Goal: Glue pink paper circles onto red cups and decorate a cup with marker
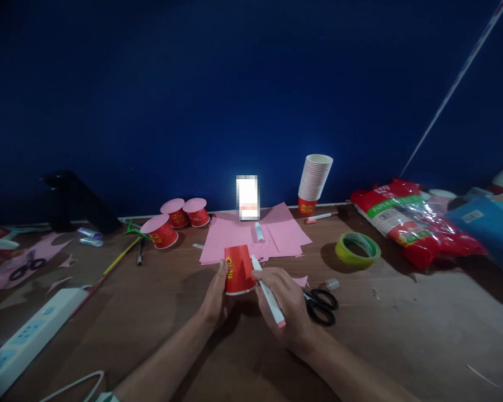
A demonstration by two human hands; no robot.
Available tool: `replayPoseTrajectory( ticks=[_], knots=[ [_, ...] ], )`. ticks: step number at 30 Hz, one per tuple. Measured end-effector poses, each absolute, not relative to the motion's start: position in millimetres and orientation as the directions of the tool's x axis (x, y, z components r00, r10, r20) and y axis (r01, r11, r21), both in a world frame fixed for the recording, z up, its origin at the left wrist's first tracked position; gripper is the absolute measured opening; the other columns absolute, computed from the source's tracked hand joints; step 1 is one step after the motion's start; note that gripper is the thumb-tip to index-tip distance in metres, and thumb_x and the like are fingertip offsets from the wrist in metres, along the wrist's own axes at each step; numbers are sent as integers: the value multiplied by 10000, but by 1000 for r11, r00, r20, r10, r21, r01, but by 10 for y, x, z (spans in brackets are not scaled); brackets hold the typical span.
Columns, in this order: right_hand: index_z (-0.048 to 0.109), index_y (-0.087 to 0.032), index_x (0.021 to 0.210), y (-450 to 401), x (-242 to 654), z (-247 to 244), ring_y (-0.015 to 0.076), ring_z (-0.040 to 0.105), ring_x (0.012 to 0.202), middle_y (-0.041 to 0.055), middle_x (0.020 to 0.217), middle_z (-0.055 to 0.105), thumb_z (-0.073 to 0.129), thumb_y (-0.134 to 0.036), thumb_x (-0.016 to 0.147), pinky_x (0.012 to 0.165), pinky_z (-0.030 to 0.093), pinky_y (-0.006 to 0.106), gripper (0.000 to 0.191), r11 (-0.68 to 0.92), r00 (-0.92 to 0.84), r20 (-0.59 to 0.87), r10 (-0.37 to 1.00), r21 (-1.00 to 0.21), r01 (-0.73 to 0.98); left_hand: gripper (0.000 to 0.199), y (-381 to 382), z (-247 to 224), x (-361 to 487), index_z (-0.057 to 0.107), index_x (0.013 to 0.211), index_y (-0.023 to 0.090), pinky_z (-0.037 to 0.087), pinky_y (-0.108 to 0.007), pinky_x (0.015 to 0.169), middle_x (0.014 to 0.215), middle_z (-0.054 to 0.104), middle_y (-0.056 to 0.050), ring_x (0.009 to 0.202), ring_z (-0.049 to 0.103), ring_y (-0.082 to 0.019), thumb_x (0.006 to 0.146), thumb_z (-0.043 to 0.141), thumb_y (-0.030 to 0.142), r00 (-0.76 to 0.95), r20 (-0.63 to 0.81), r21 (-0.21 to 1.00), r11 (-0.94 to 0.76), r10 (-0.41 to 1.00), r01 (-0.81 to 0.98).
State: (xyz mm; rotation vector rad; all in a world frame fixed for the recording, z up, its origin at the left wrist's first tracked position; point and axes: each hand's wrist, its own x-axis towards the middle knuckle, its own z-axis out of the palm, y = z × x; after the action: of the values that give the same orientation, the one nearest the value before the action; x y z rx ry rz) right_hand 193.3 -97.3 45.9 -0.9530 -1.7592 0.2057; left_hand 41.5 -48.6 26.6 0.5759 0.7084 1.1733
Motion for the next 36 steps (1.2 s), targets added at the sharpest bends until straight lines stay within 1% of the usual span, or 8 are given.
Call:
replayPoseTrajectory(
  ticks=[9, 17, 20, 22, 24, 27, 31, 36],
  knots=[
    [583, -216, 1063, -859, 2080, 469, 195, 615, 932, 59, 978, 638, 482, -123, 900, 835, 491, 336, 213, 564, 23, 686, 727, -616, 550, 417, -500, 273, 402, 663, 931, 143, 490, -320, 831, 910, 715, -74, 846, 658, -199, 786, 604, 530, 192, -210, 774, 283, 959, -566],
    [580, -203, 987, -798, 2130, 506, 189, 636, 867, 63, 933, 668, 439, -170, 923, 769, 495, 295, 158, 516, -84, 615, 784, -570, 639, 420, -496, 268, 418, 662, 968, 134, 473, -360, 890, 936, 718, -86, 928, 654, -232, 769, 640, 503, 184, -183, 757, 258, 966, -601],
    [580, -191, 1007, -660, 2316, 617, 206, 632, 837, 72, 931, 675, 474, -173, 894, 722, 485, 303, 156, 395, -175, 490, 854, -390, 832, 424, -503, 244, 418, 657, 989, 142, 470, -361, 902, 981, 715, -86, 956, 649, -230, 777, 629, 507, 199, -160, 764, 249, 967, -596],
    [573, -186, 1066, -498, 2497, 697, 220, 619, 900, 86, 968, 667, 477, -122, 869, 729, 474, 297, 228, 336, -275, 323, 906, -154, 929, 429, -510, 228, 420, 660, 999, 148, 461, -352, 919, 1017, 710, -85, 997, 637, -231, 772, 634, 511, 188, -148, 783, 231, 971, -578],
    [581, -196, 1056, -297, 2677, 755, 235, 595, 964, 98, 998, 657, 489, -94, 845, 718, 467, 289, 251, 228, -241, 161, 957, 92, 969, 450, -512, 217, 421, 658, 1034, 157, 456, -346, 930, 1041, 707, -84, 1030, 626, -234, 755, 654, 510, 172, -134, 791, 210, 976, -575],
    [594, -156, 1045, 15, 2880, 770, 283, 571, 1022, 165, 1059, 634, 474, -60, 842, 745, 464, 336, 255, 175, -197, 118, 973, 173, 969, 500, -505, 211, 410, 656, 1057, 151, 469, -361, 912, 1003, 714, -92, 1013, 634, -247, 741, 652, 539, 200, -123, 771, 221, 972, -597],
    [586, -137, 1104, 308, 3012, 676, 276, 545, 1092, 178, 1124, 614, 418, -29, 863, 842, 437, 356, 313, 175, -193, 72, 979, 208, 962, 490, -482, 210, 362, 684, 965, 132, 481, -354, 879, 933, 722, -89, 941, 652, -240, 747, 627, 567, 172, -128, 800, 204, 977, -565],
    [585, -119, 1127, 409, 3073, 538, 294, 577, 1043, 192, 1122, 622, 400, -108, 909, 789, 448, 355, 286, 180, -187, 18, 982, 203, 963, 478, -470, 258, 301, 680, 1010, 153, 485, -314, 828, 935, 714, -75, 928, 635, -230, 758, 617, 555, 154, -40, 901, 103, 987, -422]
  ],
)
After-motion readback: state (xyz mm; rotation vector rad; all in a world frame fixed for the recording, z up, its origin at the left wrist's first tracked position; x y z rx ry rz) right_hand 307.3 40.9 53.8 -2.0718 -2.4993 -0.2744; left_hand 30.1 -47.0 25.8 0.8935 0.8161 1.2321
